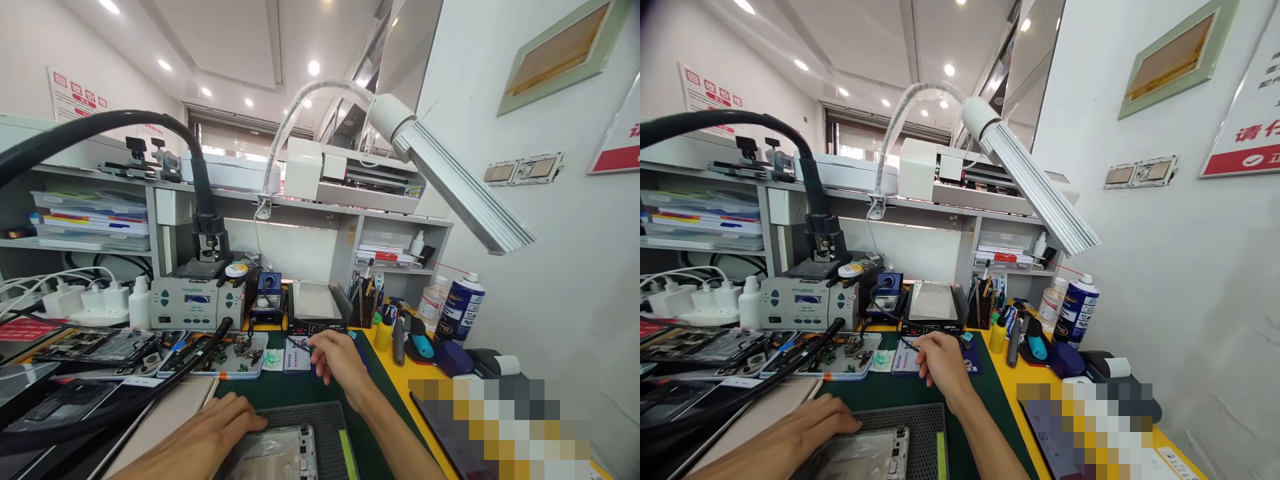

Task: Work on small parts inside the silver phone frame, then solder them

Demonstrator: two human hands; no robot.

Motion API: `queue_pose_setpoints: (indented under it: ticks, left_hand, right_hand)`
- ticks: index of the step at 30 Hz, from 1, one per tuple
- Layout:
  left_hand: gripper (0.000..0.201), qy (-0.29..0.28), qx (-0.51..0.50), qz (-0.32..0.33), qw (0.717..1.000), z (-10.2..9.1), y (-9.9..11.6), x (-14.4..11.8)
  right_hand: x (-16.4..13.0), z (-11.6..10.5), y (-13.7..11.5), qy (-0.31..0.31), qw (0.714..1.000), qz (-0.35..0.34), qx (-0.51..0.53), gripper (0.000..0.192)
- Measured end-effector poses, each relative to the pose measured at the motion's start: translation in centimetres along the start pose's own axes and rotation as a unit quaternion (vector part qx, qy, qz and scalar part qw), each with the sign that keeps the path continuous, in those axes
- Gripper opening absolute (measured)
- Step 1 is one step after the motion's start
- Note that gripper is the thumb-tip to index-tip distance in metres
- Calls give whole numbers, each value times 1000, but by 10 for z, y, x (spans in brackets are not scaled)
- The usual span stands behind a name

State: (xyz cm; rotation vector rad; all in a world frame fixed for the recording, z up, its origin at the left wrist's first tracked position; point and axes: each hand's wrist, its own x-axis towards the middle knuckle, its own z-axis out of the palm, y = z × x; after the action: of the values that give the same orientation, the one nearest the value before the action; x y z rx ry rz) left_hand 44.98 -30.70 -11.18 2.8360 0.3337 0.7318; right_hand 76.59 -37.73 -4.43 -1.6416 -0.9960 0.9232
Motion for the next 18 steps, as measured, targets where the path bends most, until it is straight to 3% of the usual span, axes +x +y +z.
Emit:
queue_pose_setpoints:
  ticks: [10, 14, 16, 18]
  left_hand:
    - [40, -13, -22, -26, 999, -5, -3, -1]
    - [37, -29, -21, -27, 999, -11, 3, 1]
    - [47, -38, -20, -27, 999, -12, 6, 0]
    - [69, -46, -21, -29, 998, -10, 6, -3]
  right_hand:
    - [-11, 4, -3, -180, 972, 37, -147, 28]
    - [-12, 2, -7, -217, 963, 27, -156, 32]
    - [-13, 2, -10, -229, 961, 23, -152, 33]
    - [-14, 0, -12, -239, 960, 21, -142, 33]
